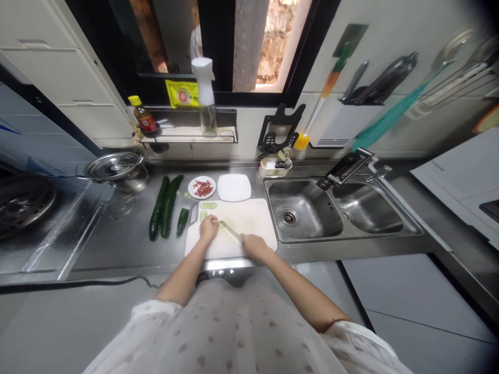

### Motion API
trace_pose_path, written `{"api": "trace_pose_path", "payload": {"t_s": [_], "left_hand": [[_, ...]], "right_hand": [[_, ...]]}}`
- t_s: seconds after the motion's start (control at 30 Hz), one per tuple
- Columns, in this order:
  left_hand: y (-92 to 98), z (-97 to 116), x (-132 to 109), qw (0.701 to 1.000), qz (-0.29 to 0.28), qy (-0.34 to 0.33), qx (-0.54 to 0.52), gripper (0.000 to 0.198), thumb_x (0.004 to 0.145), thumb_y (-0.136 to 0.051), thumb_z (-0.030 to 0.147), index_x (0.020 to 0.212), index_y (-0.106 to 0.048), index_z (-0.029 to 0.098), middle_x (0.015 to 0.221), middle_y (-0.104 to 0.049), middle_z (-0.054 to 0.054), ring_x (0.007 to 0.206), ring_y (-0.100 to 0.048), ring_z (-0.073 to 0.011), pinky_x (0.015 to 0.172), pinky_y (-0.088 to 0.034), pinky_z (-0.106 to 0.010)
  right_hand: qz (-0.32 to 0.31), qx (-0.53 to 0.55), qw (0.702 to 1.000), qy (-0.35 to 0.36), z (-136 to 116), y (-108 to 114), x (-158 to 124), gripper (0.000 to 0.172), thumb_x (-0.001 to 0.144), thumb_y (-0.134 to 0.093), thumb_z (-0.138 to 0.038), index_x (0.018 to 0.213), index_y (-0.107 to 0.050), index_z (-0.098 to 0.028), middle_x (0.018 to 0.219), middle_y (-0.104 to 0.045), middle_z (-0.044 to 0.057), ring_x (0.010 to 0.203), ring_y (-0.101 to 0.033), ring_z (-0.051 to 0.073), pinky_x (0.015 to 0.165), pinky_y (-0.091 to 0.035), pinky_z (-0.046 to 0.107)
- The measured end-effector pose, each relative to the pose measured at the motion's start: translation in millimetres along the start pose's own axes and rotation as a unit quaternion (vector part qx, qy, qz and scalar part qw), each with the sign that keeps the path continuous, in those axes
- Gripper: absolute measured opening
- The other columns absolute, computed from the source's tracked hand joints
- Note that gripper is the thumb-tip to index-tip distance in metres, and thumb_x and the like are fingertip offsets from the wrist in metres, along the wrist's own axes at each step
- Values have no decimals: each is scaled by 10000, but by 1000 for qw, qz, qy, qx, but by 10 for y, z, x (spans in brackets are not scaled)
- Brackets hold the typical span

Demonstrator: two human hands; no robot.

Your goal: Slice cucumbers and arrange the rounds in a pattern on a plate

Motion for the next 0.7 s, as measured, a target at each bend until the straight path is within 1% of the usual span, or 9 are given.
{"api": "trace_pose_path", "payload": {"t_s": [0.37, 0.7], "left_hand": [[-8, 7, -1, 1000, -1, -3, 3, 169, 788, -582, 192, 935, -662, 213, 884, -700, -39, 856, -642, -191, 760, -438, -261], [17, 25, -13, 1000, -5, -6, 7, 178, 789, -578, 186, 945, -660, 213, 874, -699, -36, 862, -642, -188, 766, -439, -256]], "right_hand": [[0, -2, 1000, -4, -34, -10, 33, 324, 898, -359, -137, 1155, -557, -148, 1031, -672, 156, 956, -651, 237, 738, -484, 319], [-10, 0, 1000, -11, -5, -9, -13, 328, 892, -368, -133, 1152, -567, -152, 1038, -670, 157, 968, -647, 246, 737, -477, 318]]}}
Point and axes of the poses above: each hand's wrist, its own x-axis towards the middle knuckle, its own y-axis out of the back of the hand, z = x × y, the point moved 6 cm from there along x, towards the middle knuckle
